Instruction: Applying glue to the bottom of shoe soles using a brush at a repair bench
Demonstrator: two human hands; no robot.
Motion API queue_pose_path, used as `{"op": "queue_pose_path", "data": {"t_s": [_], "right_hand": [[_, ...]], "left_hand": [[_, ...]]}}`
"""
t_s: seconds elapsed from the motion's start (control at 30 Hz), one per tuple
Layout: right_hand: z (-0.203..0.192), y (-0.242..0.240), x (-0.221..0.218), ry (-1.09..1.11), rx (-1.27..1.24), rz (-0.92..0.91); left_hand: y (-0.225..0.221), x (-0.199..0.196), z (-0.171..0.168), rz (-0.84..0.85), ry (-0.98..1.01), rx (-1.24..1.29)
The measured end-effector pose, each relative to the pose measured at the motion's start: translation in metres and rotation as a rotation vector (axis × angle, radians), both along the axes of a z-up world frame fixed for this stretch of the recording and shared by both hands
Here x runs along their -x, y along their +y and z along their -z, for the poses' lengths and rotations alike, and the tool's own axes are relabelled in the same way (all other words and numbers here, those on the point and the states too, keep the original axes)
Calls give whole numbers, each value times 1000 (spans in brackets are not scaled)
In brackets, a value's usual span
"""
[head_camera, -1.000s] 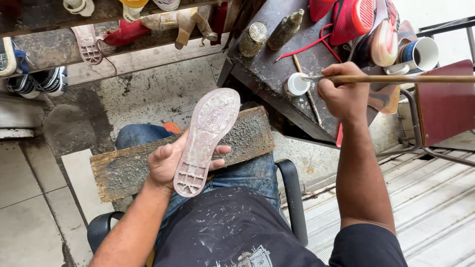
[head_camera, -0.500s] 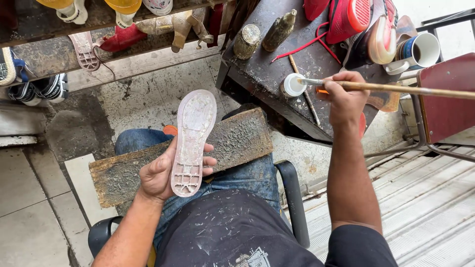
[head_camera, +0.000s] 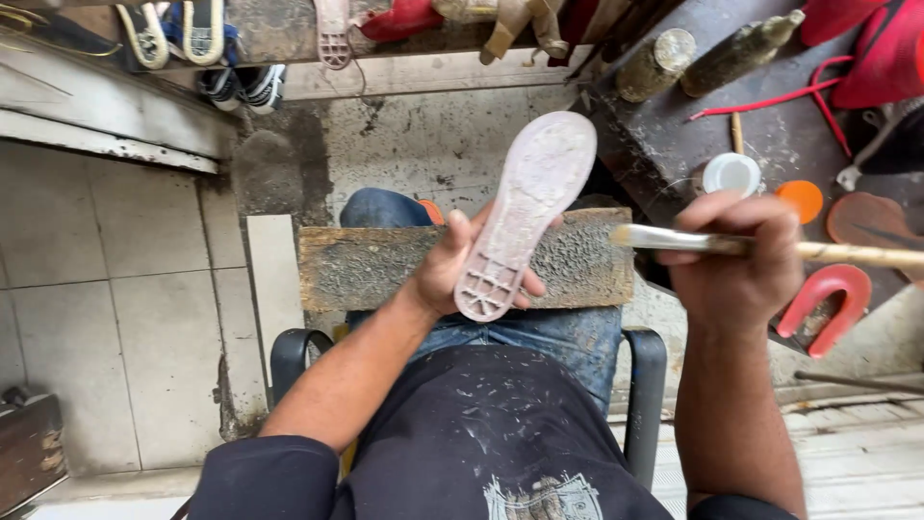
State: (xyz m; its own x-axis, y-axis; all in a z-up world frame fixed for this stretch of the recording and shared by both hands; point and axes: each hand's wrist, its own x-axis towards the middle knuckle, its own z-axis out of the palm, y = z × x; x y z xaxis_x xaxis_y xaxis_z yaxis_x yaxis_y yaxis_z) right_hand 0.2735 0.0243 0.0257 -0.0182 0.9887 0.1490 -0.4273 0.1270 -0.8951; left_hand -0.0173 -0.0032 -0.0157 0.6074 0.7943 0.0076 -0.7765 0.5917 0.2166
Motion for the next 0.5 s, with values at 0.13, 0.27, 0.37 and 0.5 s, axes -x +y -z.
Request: {"op": "queue_pose_path", "data": {"t_s": [0.13, 0.27, 0.37, 0.5], "right_hand": [[-18, 7, 43, 78, -103, -386], [-40, 11, 69, -445, -165, -289], [-42, 22, 71, -454, -242, -293], [-36, 45, 64, -486, -335, -96]], "left_hand": [[-1, -9, 7, 11, 22, 26], [-1, -11, 11, 40, -33, 14], [-2, -10, 12, 47, -13, -17], [-3, -9, -8, 60, 62, -47]]}}
